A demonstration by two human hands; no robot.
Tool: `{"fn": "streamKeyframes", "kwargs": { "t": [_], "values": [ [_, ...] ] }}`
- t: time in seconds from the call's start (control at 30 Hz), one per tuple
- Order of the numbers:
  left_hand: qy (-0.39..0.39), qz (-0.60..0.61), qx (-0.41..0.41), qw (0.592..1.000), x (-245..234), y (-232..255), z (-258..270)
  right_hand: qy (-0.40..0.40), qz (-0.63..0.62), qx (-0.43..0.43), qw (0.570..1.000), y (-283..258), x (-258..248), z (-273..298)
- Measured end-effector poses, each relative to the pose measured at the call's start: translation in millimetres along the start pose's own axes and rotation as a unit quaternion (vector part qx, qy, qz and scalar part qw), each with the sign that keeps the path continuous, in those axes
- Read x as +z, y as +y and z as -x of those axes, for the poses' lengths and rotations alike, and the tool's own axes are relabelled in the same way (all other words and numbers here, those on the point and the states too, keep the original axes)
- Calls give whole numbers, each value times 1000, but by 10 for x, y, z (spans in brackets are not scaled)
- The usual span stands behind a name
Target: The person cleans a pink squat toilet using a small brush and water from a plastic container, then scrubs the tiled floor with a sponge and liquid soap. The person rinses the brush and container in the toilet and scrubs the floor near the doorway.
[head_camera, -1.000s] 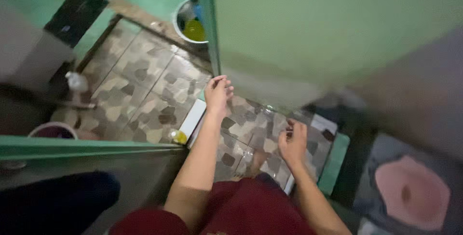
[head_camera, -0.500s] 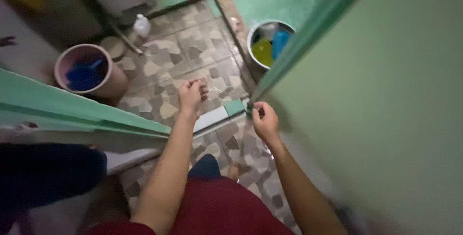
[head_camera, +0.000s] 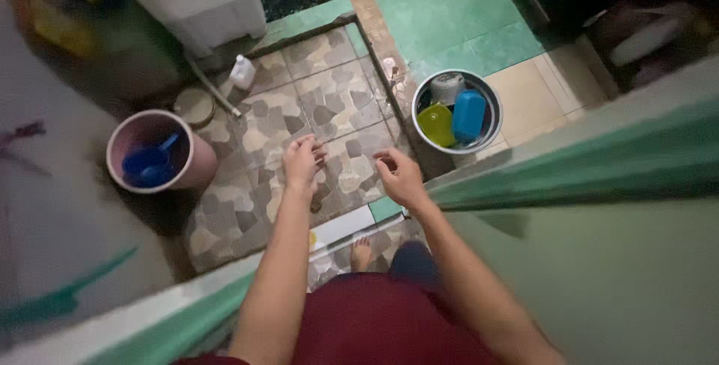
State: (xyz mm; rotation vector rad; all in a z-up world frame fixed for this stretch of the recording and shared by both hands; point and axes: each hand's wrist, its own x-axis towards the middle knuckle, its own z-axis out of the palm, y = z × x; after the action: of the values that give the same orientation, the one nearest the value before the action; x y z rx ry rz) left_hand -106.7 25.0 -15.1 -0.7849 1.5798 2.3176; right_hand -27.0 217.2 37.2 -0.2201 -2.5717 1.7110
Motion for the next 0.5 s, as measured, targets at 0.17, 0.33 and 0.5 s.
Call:
{"fn": "streamKeyframes", "kwargs": {
  "t": [0.17, 0.33, 0.5],
  "values": [
    [-48, -23, 14, 998, 680, 409, -589, 16, 16, 7, 1000, 76, -141, -647],
    [-56, -67, 55, 995, 1591, 667, -1201, 34, 13, 99, 994, 421, -316, -1593],
    [-93, -266, 170, 944, 2536, 880, -2067, 57, 25, 95, 994, 1166, -299, -2760]
  ]
}}
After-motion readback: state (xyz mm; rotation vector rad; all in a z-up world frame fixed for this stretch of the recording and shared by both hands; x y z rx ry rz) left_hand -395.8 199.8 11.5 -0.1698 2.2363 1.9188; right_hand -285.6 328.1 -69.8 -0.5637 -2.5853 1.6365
